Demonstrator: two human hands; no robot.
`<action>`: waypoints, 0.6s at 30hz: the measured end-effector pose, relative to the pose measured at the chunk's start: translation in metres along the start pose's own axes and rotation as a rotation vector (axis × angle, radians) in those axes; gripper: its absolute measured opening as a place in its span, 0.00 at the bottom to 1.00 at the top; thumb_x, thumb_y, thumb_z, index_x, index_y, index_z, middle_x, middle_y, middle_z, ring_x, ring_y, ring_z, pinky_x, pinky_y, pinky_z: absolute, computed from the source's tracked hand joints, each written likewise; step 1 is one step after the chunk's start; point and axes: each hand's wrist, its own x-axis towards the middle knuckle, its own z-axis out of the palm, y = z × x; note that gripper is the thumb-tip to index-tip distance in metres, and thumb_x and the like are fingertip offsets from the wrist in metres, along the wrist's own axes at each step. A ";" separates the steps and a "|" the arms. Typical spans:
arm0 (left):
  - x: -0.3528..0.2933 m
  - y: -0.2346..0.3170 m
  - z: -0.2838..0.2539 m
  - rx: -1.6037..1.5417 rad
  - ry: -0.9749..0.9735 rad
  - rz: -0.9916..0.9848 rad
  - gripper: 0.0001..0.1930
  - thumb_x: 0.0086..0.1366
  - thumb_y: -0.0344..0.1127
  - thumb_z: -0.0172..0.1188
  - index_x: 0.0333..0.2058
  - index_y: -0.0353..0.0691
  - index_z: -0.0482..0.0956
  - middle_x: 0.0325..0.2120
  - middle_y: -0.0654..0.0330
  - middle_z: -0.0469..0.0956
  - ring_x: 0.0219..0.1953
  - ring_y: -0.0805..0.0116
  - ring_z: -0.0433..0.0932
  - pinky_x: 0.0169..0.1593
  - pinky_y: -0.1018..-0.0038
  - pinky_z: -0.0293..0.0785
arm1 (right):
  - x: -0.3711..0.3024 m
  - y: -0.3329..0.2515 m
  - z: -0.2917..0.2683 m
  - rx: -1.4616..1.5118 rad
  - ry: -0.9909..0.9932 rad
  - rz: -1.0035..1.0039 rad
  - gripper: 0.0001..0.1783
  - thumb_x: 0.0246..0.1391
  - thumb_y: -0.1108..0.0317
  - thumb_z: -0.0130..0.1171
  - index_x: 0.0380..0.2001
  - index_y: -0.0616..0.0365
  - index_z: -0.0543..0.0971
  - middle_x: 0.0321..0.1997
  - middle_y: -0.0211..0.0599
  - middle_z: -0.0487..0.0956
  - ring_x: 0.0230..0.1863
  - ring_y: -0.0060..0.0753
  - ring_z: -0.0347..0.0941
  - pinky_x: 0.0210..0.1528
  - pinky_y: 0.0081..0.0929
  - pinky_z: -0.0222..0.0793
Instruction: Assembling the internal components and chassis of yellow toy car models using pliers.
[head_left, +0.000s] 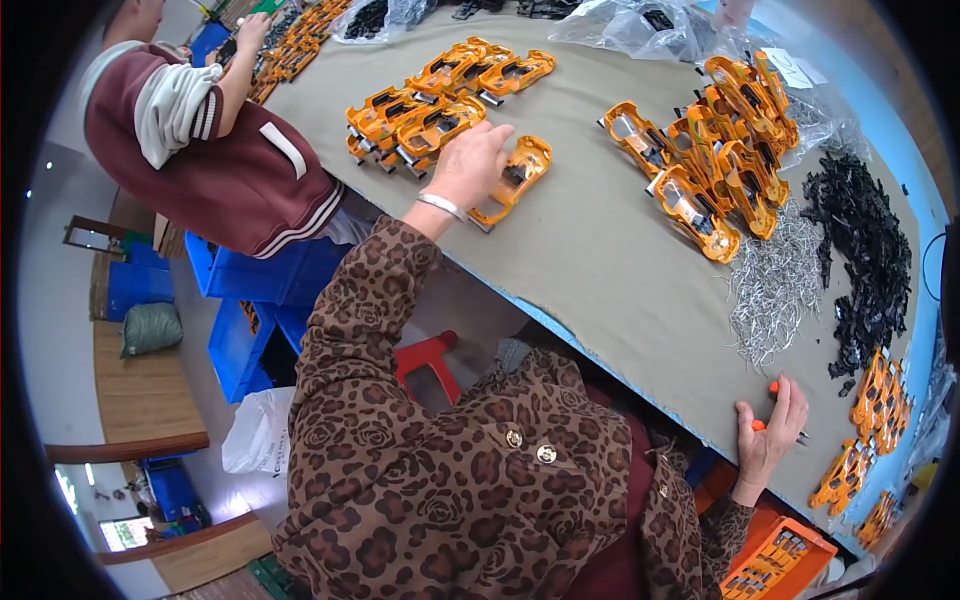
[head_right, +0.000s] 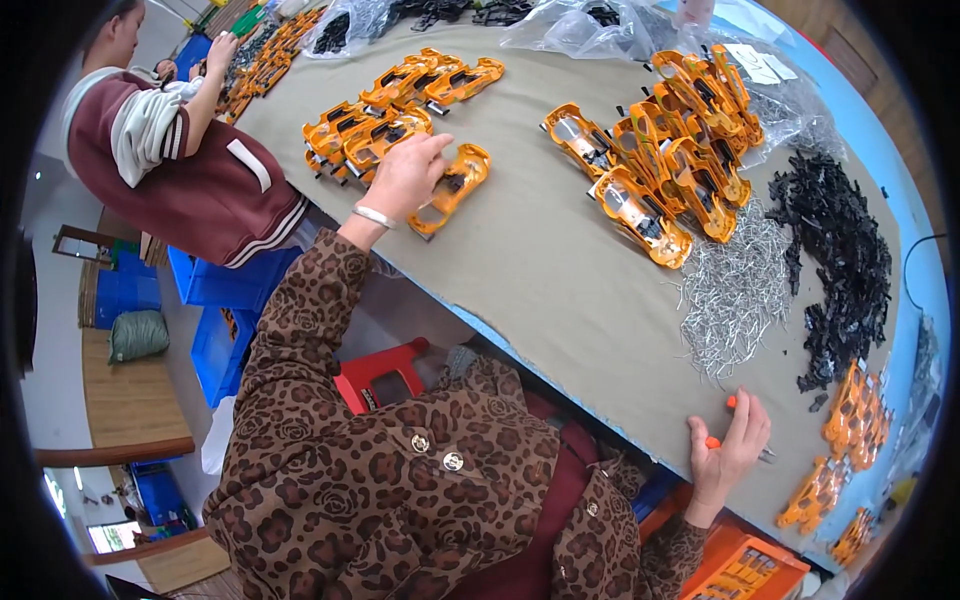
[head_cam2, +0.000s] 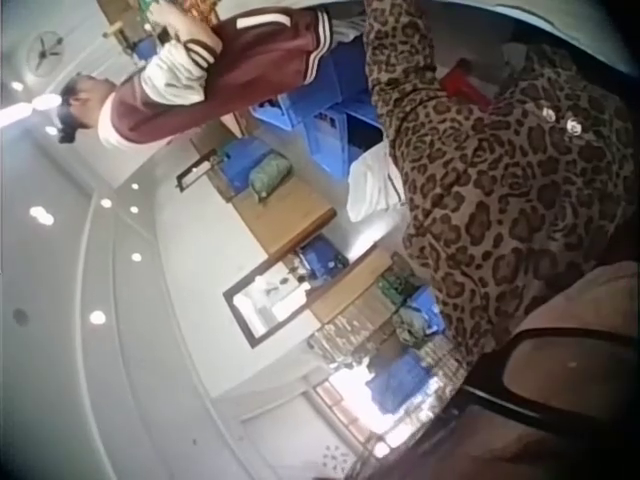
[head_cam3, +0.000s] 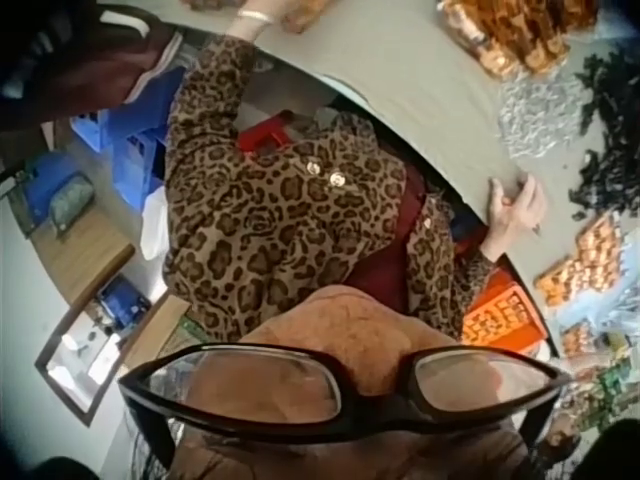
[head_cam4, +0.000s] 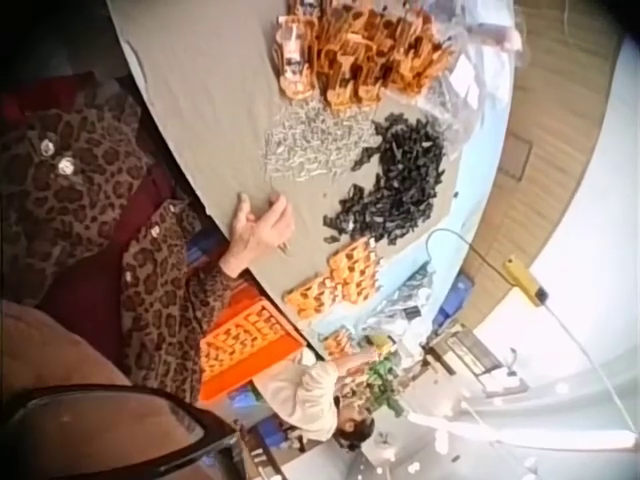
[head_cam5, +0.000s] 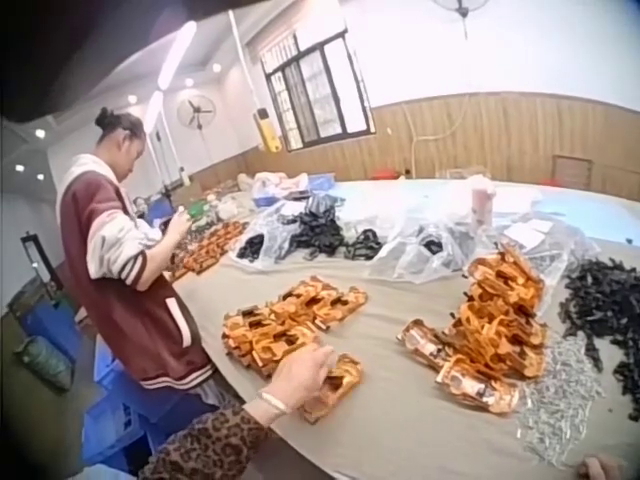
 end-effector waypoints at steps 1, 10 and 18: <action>-0.001 -0.003 0.000 0.178 0.026 0.019 0.19 0.55 0.37 0.59 0.47 0.45 0.74 0.37 0.55 0.71 0.45 0.56 0.70 0.44 0.65 0.70 | 0.000 0.000 -0.001 -0.001 0.000 0.003 0.34 0.41 0.58 0.64 0.51 0.62 0.69 0.45 0.43 0.71 0.48 0.46 0.65 0.52 0.39 0.59; -0.033 0.007 0.028 0.694 0.319 0.319 0.18 0.53 0.39 0.58 0.44 0.45 0.75 0.51 0.53 0.66 0.61 0.50 0.57 0.58 0.41 0.46 | -0.002 0.000 0.001 0.014 0.013 0.001 0.33 0.43 0.58 0.63 0.52 0.62 0.69 0.45 0.44 0.71 0.47 0.46 0.65 0.52 0.39 0.59; -0.041 -0.015 -0.004 0.840 0.326 0.074 0.27 0.50 0.46 0.64 0.50 0.47 0.72 0.59 0.55 0.56 0.66 0.52 0.46 0.59 0.34 0.38 | -0.001 0.002 0.003 0.012 -0.004 0.002 0.33 0.43 0.58 0.63 0.52 0.62 0.69 0.45 0.45 0.70 0.47 0.47 0.65 0.52 0.40 0.59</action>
